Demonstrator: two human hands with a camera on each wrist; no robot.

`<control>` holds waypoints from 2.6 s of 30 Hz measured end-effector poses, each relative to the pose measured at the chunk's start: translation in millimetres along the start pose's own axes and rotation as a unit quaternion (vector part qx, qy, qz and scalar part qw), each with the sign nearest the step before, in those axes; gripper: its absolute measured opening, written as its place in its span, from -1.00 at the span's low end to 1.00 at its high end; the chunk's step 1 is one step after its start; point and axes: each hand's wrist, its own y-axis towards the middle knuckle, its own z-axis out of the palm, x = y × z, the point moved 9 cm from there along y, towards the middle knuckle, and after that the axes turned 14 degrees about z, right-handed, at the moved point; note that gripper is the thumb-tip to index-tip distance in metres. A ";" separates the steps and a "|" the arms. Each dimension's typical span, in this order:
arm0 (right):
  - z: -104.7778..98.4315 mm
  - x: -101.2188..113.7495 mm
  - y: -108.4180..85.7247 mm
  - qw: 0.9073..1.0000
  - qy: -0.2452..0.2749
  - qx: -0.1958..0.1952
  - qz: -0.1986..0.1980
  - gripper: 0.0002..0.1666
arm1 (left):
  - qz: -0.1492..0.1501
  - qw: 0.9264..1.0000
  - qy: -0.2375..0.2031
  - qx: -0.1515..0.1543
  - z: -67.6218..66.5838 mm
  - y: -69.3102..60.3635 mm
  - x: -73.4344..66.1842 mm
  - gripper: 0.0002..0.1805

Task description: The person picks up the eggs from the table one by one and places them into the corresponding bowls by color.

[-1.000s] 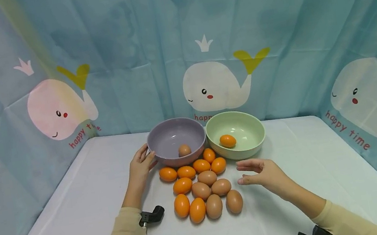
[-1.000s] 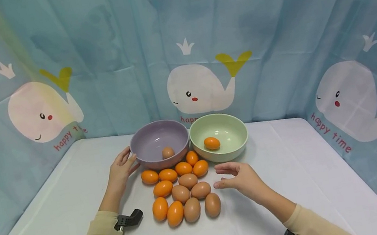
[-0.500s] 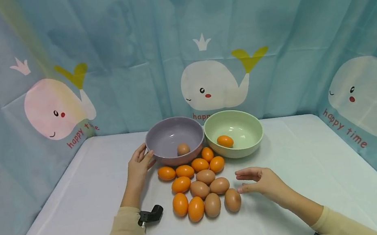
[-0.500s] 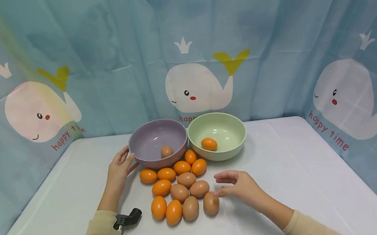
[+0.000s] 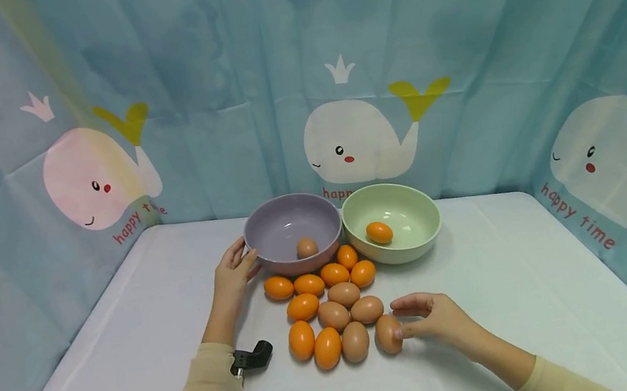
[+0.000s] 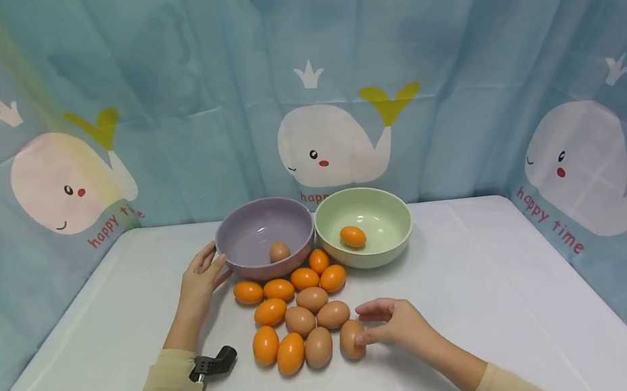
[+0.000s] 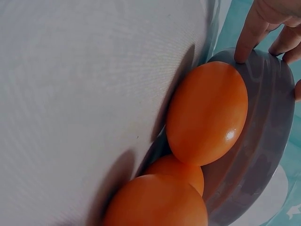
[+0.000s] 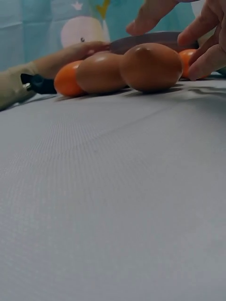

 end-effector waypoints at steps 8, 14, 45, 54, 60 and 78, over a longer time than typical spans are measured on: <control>6.7 -2.4 0.4 1.000 -0.003 0.001 0.001 -0.30 | -0.001 1.000 -0.003 -0.001 0.0 0.1 0.4 -0.34; 10.2 -3.2 0.7 1.000 -0.009 -0.001 0.004 -0.33 | -0.001 1.000 0.002 0.001 0.7 0.1 0.4 -0.33; 0.0 64.1 6.6 0.998 -0.017 -0.006 -0.054 -0.38 | -0.003 1.000 -0.017 -0.009 2.3 -1.4 4.7 -0.33; -1.1 107.8 34.6 0.998 0.009 -0.014 -0.055 -0.41 | 0.007 1.000 -0.008 -0.008 3.7 -2.4 2.6 -0.33; 8.0 131.2 53.2 0.998 0.006 -0.019 -0.061 -0.42 | 0.010 1.000 -0.006 -0.011 1.0 -2.1 -0.5 -0.33; 36.1 173.5 119.0 0.995 0.097 -0.007 -0.033 -0.48 | 0.024 1.000 -0.010 -0.008 3.7 0.6 0.9 -0.34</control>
